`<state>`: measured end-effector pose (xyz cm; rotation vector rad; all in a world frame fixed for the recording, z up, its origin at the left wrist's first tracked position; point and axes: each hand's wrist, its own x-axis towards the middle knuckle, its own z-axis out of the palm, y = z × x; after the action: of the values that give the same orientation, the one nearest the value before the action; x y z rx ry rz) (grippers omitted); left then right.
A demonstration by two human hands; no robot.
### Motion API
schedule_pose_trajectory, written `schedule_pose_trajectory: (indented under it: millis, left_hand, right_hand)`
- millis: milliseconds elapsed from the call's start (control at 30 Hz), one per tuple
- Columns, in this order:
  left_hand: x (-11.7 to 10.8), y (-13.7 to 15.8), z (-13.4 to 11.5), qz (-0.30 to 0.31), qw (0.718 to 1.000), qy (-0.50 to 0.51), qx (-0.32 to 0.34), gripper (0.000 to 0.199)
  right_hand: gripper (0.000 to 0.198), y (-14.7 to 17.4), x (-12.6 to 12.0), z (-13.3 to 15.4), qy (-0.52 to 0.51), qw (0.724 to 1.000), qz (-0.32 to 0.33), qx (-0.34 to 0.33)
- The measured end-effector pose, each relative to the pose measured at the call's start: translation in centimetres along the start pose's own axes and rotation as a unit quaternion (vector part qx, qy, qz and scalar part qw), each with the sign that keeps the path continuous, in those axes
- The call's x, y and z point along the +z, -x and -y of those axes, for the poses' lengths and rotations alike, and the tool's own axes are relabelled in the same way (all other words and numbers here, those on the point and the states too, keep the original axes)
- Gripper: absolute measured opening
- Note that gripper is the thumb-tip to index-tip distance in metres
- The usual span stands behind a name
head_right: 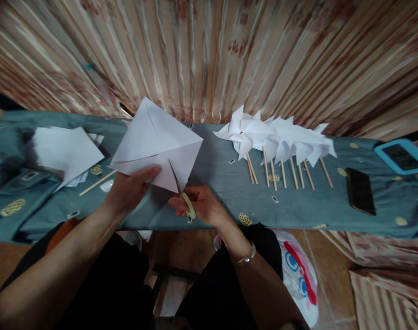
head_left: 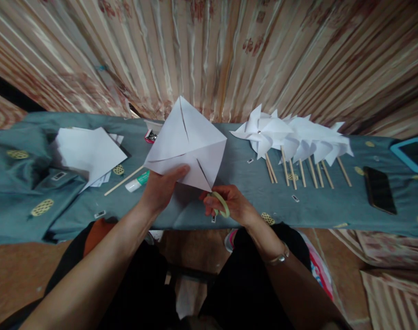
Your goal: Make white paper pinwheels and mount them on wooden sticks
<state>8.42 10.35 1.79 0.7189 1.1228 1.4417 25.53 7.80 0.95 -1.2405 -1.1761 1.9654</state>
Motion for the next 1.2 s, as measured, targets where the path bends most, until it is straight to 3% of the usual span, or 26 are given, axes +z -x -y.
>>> schedule_pose_trajectory:
  millis: [767,1200]
  left_hand:
    - [-0.11,0.20,0.47,0.020,0.999,-0.024,-0.008,0.036]
    - [-0.16,0.24,0.22,0.018,0.999,-0.036,-0.010,0.042]
  right_hand:
    - [0.055,-0.30,-0.06,-0.42,-0.001,1.000,-0.013,-0.002]
    - [0.054,-0.40,0.00,-0.55,0.000,1.000,-0.013,-0.019]
